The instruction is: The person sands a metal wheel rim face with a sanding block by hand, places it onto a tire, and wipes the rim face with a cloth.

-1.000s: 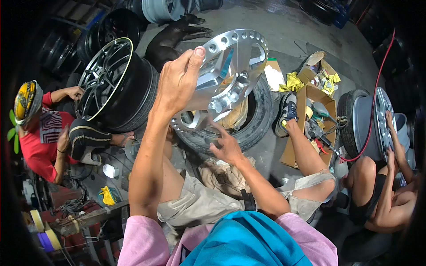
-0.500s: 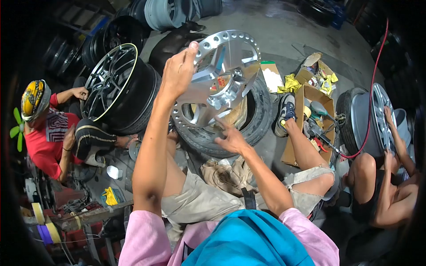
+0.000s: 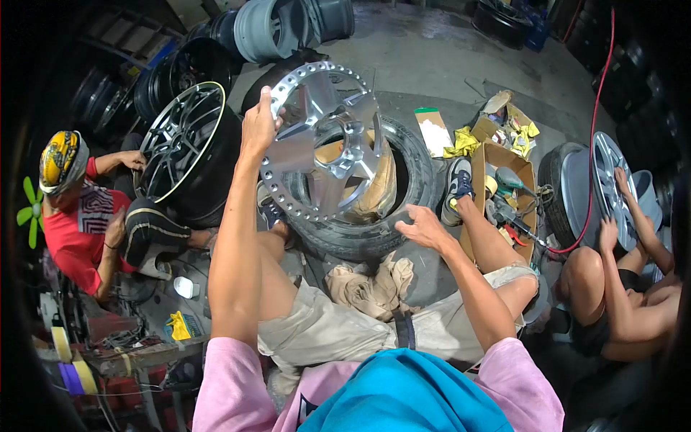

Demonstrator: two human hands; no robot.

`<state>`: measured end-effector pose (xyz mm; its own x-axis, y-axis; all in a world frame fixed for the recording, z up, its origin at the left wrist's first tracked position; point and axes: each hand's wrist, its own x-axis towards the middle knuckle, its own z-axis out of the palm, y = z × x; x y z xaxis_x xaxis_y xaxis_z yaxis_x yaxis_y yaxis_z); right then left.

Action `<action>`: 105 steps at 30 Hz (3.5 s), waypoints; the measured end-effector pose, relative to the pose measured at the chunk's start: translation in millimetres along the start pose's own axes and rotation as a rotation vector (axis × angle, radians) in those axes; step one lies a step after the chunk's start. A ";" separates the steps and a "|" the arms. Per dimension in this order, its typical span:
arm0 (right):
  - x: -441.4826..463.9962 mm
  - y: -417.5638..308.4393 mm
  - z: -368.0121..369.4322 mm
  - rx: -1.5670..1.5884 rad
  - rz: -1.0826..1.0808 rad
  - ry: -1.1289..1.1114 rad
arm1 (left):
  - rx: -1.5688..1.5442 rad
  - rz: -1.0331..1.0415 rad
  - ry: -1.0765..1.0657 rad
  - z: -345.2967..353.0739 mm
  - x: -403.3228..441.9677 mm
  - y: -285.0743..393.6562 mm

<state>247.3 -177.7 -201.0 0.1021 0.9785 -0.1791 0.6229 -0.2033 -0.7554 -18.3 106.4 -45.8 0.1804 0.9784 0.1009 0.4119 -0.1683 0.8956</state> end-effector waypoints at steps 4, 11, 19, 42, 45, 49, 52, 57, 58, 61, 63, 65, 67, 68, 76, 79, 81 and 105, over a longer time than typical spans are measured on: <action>1.9 74.6 46.3 0.081 0.103 0.021 | -0.119 -0.118 0.056 -11.7 5.8 -26.1; -2.2 57.3 79.0 0.690 0.151 -0.306 | -0.269 -0.360 0.188 -36.9 -2.0 -115.8; -7.6 16.4 62.8 1.130 0.238 -0.380 | -0.631 -0.604 0.275 -42.4 -83.6 -212.0; 30.0 67.8 64.5 1.312 0.380 -0.020 | -0.669 -0.995 -0.215 17.2 -187.8 -231.9; 36.2 65.6 48.0 1.359 0.363 0.121 | -0.697 -0.957 -0.249 35.7 -205.5 -204.7; 39.2 68.7 44.0 1.434 0.337 0.227 | -0.723 -0.955 -0.390 49.4 -218.8 -189.8; 35.4 71.3 47.2 1.524 0.347 0.200 | -0.616 -0.962 -0.483 52.8 -225.6 -179.9; 9.4 54.7 65.4 1.504 0.405 -0.017 | -0.616 -0.932 -0.473 53.5 -228.9 -204.9; 5.1 52.0 69.4 1.477 0.383 -0.068 | -0.605 -0.908 -0.480 53.6 -229.5 -208.7; 5.6 45.7 75.4 1.381 0.378 -0.063 | -0.562 -0.890 -0.476 52.3 -231.4 -212.3; 8.6 50.1 74.2 1.368 0.353 -0.064 | -0.534 -0.892 -0.470 55.3 -230.8 -209.3; 11.1 54.7 72.2 1.269 0.359 -0.019 | -0.553 -0.904 -0.513 59.7 -232.9 -204.9; 15.7 58.9 65.8 1.241 0.368 0.029 | -0.563 -0.911 -0.569 68.5 -232.9 -197.4; 19.3 62.8 60.3 1.270 0.385 0.089 | -0.603 -0.922 -0.627 75.9 -233.3 -192.9; 23.9 104.1 43.9 1.222 0.349 0.456 | -0.700 -0.876 -0.835 142.9 -233.1 -163.1; 22.0 121.1 43.3 1.106 0.445 0.509 | -0.576 -0.865 -0.830 147.5 -234.5 -161.3; 18.6 128.4 44.9 1.028 0.480 0.498 | -0.327 -0.727 -0.981 149.0 -232.3 -162.6; 8.8 117.7 60.3 0.117 0.242 0.468 | 0.809 0.375 -0.681 122.5 -228.6 -90.5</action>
<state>274.8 -195.1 -329.5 0.5835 0.8084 -0.0774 0.4505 -0.4015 -0.7974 12.6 -116.7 -203.0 0.7636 0.6214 -0.1755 0.6434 -0.7093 0.2880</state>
